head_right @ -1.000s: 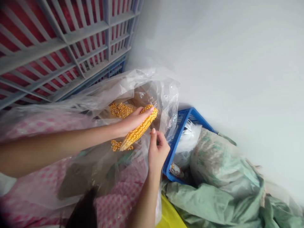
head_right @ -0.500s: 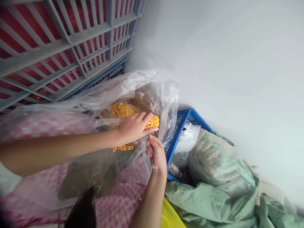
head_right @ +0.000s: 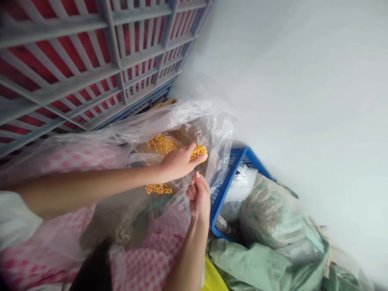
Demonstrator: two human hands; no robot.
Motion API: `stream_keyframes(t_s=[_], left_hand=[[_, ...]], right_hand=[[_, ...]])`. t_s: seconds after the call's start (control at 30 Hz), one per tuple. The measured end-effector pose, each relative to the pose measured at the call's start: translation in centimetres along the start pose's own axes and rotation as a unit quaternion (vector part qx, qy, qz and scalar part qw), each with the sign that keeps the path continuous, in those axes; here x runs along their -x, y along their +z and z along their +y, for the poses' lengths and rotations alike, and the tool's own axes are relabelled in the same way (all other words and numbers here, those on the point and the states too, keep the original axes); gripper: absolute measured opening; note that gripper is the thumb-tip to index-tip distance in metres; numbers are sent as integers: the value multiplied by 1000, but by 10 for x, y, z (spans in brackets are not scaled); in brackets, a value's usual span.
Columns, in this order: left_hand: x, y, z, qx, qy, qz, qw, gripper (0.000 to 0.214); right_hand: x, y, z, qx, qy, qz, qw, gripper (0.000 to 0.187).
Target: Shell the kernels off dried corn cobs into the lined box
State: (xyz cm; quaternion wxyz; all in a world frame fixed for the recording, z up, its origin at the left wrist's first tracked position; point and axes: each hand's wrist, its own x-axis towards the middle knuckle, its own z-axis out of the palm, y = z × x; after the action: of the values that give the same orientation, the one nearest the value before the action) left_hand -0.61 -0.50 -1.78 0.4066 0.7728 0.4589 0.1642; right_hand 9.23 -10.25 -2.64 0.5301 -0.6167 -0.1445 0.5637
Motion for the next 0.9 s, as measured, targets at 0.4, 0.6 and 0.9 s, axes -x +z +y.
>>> stream_keyframes(t_s=[0.4,0.6,0.9], left_hand=[[-11,8,-1,222,-61,-100,968,65],[-8,7,7,279,-51,-163,945,62],[-8,-4,4,57,15,-22,998,62]], right_hand=[[2,-10,-5,26,-52,-6,998,31],[1,-9,-10,28,-86,-18,996,32],[5,-3,-16,23,-28,-1,999,30]])
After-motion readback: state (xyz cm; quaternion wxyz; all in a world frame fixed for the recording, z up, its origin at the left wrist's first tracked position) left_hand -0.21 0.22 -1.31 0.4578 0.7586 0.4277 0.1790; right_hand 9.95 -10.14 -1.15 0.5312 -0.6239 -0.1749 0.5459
